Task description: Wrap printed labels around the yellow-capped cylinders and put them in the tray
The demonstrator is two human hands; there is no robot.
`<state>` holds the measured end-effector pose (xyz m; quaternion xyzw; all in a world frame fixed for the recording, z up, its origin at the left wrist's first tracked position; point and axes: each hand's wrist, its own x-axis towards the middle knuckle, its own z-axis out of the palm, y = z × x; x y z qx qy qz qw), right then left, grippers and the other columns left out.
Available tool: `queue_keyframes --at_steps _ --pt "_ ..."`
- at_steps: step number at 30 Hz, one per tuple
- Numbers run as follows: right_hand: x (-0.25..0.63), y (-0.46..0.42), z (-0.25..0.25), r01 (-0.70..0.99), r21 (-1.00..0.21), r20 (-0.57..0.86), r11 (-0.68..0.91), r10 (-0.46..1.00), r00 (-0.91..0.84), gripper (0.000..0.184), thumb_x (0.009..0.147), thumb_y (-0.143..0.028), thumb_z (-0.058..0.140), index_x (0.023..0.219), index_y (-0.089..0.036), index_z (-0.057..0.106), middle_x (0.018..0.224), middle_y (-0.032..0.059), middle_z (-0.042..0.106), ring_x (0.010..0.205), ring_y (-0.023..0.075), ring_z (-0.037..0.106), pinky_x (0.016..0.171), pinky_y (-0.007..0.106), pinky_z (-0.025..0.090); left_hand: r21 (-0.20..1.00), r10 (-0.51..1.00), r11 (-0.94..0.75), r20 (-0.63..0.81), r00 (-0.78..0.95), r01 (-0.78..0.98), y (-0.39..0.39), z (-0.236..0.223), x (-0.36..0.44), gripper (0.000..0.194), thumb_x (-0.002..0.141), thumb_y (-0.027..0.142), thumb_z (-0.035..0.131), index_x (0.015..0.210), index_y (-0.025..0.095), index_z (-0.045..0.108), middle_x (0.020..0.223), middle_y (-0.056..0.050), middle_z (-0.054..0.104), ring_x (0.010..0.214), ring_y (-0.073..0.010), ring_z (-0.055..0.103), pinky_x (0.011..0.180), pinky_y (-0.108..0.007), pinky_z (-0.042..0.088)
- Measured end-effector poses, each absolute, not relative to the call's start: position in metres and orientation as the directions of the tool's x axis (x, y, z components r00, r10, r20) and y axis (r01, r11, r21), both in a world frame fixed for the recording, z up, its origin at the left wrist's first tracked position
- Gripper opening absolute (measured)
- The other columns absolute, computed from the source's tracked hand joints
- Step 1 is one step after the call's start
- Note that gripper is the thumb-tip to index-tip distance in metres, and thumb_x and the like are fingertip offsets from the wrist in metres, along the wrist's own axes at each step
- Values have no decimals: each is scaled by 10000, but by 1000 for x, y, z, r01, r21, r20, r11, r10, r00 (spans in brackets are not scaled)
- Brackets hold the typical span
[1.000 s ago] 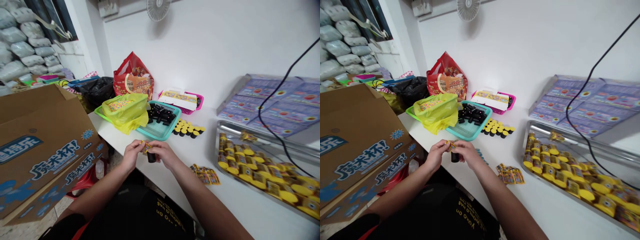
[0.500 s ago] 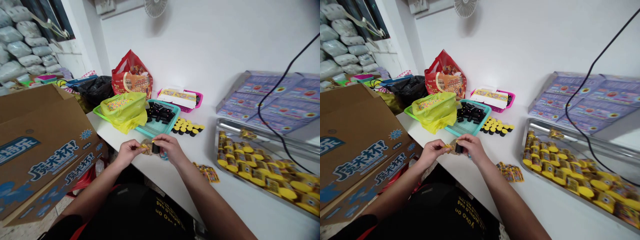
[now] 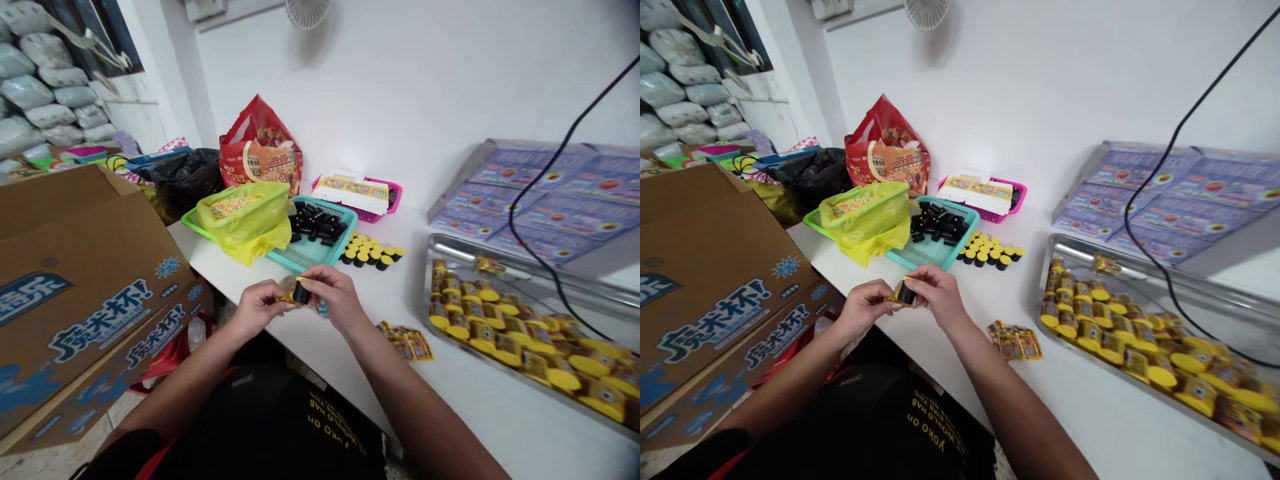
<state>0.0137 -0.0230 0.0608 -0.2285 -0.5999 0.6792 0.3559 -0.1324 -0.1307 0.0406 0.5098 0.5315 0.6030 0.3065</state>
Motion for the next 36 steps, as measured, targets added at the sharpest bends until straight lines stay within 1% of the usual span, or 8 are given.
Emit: queue_keyframes --at_steps 8,15,19,22,24,28,33,36 --pt "9 -32 60 -204 -978 157 40 785 -599 241 675 -390 759 762 -193 649 572 -32 624 449 95 519 429 228 438 991 958 -111 89 -272 -69 -130 32 -131 298 619 354 828 752 123 697 611 -29 646 513 -103 542 519 -238 440" --pt "9 -41 60 -188 -961 272 203 809 -520 184 706 -338 739 779 -204 636 613 -34 610 509 94 534 480 226 443 981 969 -68 22 -246 -180 -129 34 -127 355 610 382 827 803 131 666 615 0 629 466 -95 533 506 -241 432" --pt "9 -43 59 -136 -926 371 352 784 -497 120 726 -293 711 772 -211 637 669 -22 616 550 100 537 511 234 442 984 969 -81 41 -244 -157 -130 35 -127 333 621 368 822 804 136 670 656 -7 628 556 -106 551 572 -245 424" --pt "9 -43 59 -92 -880 448 465 750 -487 80 728 -259 700 768 -215 647 705 -14 616 573 104 537 536 242 441 989 957 -141 126 -260 -42 -130 36 -129 288 622 320 825 784 139 670 721 -15 627 667 -119 550 662 -255 425" --pt "9 -42 58 -80 -858 475 507 725 -498 64 730 -247 691 770 -215 652 706 -14 613 574 103 534 538 241 436 984 952 -175 179 -247 39 -130 38 -131 271 626 305 823 762 139 658 707 -13 610 677 -122 535 667 -255 419" --pt "9 -42 59 -85 -875 448 476 731 -515 77 716 -250 697 761 -205 652 685 -19 609 564 97 527 525 231 424 982 960 -190 188 -207 11 -128 38 -129 271 650 317 808 727 134 625 655 -4 597 629 -119 529 642 -257 416" --pt "8 -42 60 -112 -944 324 311 801 -503 157 699 -306 728 731 -193 624 644 -21 616 532 99 534 501 229 435 967 969 -131 77 -235 -220 -122 27 -121 278 672 351 793 751 118 664 680 -31 643 612 -118 545 630 -259 412" --pt "8 -42 60 -121 -954 297 273 825 -481 214 677 -337 751 691 -196 591 622 -27 616 512 103 543 479 229 444 929 977 -74 -5 -213 -363 -119 21 -118 285 662 344 802 796 112 702 733 -56 669 665 -145 591 696 -291 444"
